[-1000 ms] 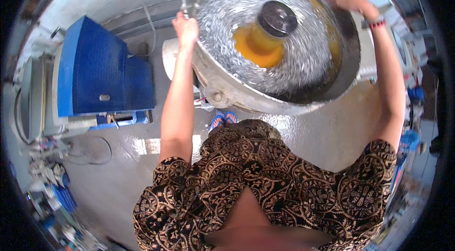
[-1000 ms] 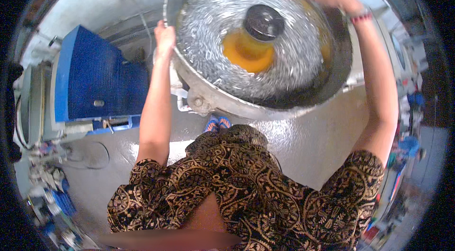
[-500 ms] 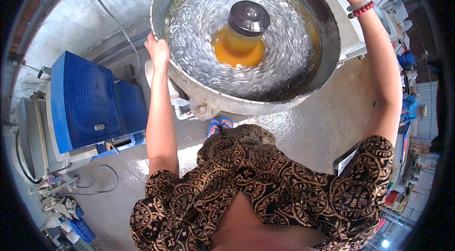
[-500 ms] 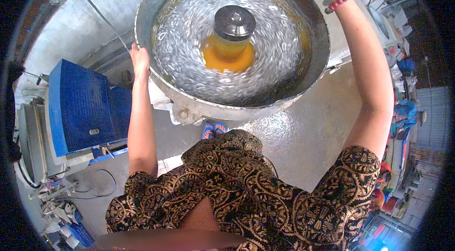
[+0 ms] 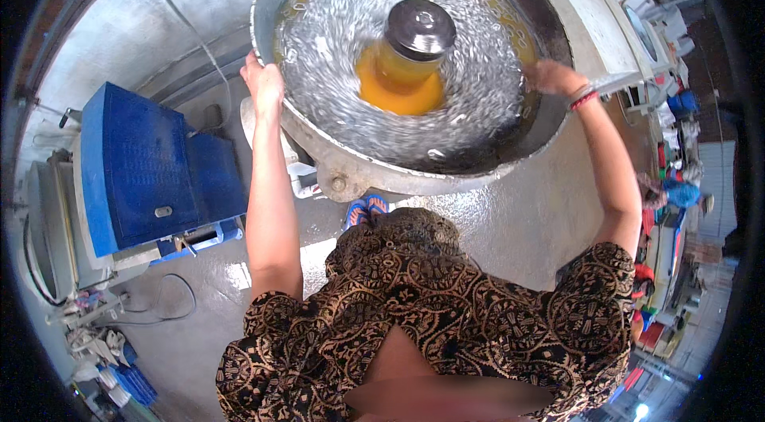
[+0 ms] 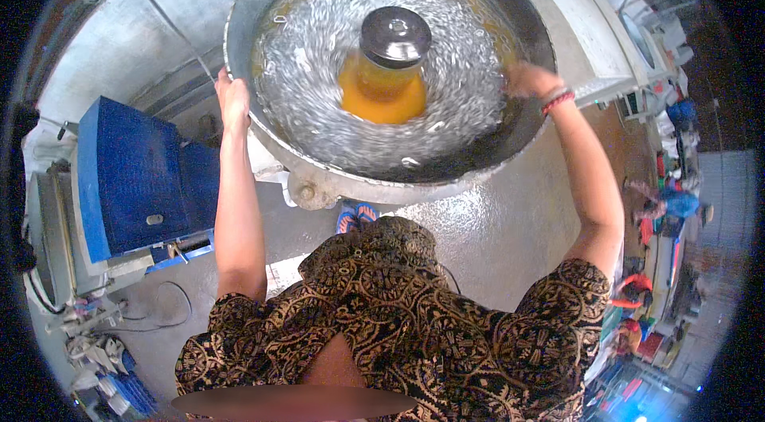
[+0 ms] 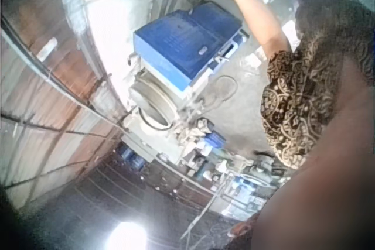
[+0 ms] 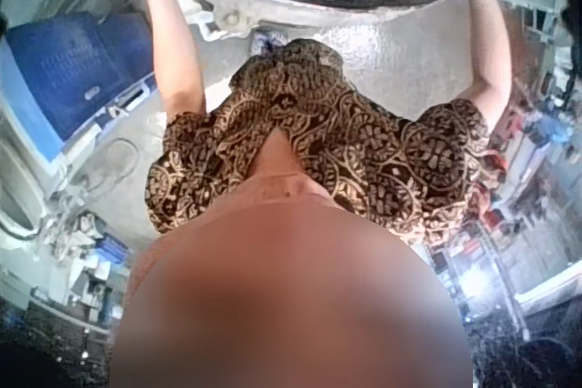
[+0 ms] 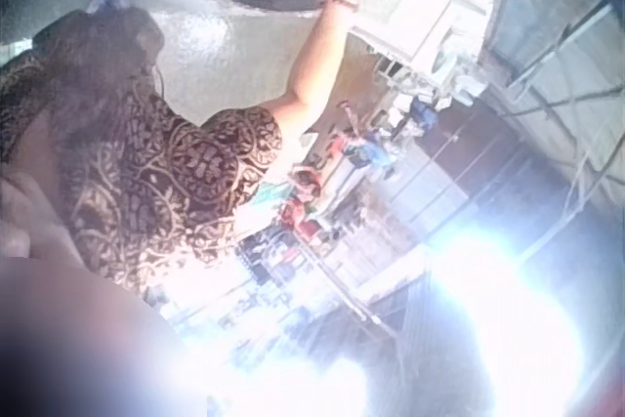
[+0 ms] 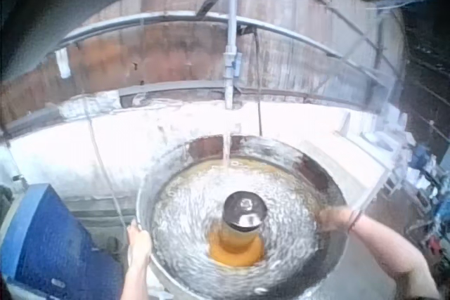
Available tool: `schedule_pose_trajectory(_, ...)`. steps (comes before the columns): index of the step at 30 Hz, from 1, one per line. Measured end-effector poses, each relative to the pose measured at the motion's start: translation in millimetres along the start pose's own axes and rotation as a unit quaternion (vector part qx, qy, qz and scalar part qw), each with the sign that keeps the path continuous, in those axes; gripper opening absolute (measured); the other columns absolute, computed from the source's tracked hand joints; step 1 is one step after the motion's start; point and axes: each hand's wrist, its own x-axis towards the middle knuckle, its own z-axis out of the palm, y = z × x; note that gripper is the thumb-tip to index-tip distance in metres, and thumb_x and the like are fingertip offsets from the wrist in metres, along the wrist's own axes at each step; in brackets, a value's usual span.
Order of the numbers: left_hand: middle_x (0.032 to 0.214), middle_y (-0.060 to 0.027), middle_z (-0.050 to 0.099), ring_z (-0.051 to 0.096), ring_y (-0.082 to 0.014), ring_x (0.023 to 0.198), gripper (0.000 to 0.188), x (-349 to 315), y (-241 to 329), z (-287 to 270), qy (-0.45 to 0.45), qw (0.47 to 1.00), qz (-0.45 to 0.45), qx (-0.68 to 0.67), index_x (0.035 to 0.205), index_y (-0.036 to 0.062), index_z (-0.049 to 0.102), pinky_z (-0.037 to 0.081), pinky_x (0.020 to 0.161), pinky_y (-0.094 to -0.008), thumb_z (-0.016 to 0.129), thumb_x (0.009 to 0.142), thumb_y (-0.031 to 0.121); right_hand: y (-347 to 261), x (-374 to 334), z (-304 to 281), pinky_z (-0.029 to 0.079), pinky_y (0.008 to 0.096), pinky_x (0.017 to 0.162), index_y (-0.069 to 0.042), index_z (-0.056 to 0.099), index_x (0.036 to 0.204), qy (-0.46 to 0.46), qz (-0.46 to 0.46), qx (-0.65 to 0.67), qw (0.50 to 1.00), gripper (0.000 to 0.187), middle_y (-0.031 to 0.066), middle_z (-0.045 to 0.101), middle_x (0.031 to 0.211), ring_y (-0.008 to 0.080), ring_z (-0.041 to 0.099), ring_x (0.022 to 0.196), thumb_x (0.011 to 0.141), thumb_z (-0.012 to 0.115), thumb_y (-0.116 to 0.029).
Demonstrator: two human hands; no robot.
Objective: The person operates a large industrial mixing machine, adjusting its control panel and manually guiding the contents inside the rotating drum with both hands. The person repeatedly reaches into the spinning drum to distribute the material evenly while the machine runs.
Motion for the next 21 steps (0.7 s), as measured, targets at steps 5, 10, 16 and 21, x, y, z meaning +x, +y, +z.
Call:
schedule_pose_trajectory(5, 0.102, -0.0272, 0.041, 0.043, -0.0396, 0.098, 0.048, -0.6, -1.6, -4.7, -0.023, 0.999, -0.005, 0.023, 0.112, -0.0061, 0.044, 0.033, 0.090, -0.0426, 0.042, 0.065, 0.004, 18.9, 41.1, 109.7, 0.014, 0.0588, 0.101, -0.015, 0.038, 0.132, -0.099, 0.015, -0.215, 0.971, 0.052, 0.0006, 0.020, 0.145, 0.0295, 0.008, 0.134, 0.086, 0.041, -0.040)
schedule_pose_trajectory(10, 0.114, -0.0265, 0.039, 0.037, -0.0401, 0.113, 0.058, -12.0, 12.8, -3.1, 0.012, 1.000, 0.008, 0.019, 0.125, -0.0052, 0.037, 0.028, 0.099, -0.0399, 0.039, 0.067, -0.001, -13.5, 80.8, 95.4, 0.020, 0.0402, 0.106, -0.014, 0.023, 0.138, -0.514, 0.045, -0.035, 0.856, 0.073, 0.0051, 0.018, 0.145, 0.0257, 0.020, 0.131, 0.081, 0.052, -0.048)
schedule_pose_trajectory(16, 0.115, -0.0253, 0.039, 0.038, -0.0390, 0.113, 0.056, -15.7, 21.7, -6.8, 0.006, 1.000, -0.005, 0.008, 0.124, -0.0052, 0.038, 0.028, 0.099, -0.0390, 0.038, 0.068, -0.001, -109.3, 57.7, 13.4, 0.033, 0.0354, 0.100, -0.010, 0.027, 0.136, -0.360, -0.250, 0.402, 0.804, 0.066, 0.0119, 0.032, 0.138, 0.0237, 0.037, 0.122, 0.085, 0.051, -0.044)
schedule_pose_trajectory(21, 0.117, -0.0255, 0.039, 0.035, -0.0388, 0.116, 0.057, -11.1, 12.4, -4.0, 0.000, 1.000, 0.000, 0.017, 0.125, -0.0027, 0.037, 0.026, 0.101, -0.0392, 0.038, 0.069, 0.001, -121.7, 68.0, -88.2, 0.032, 0.0332, 0.101, -0.006, 0.039, 0.130, -0.099, -0.291, 0.324, 0.895, 0.051, 0.0127, 0.041, 0.131, 0.0222, 0.039, 0.121, 0.088, 0.051, -0.032)
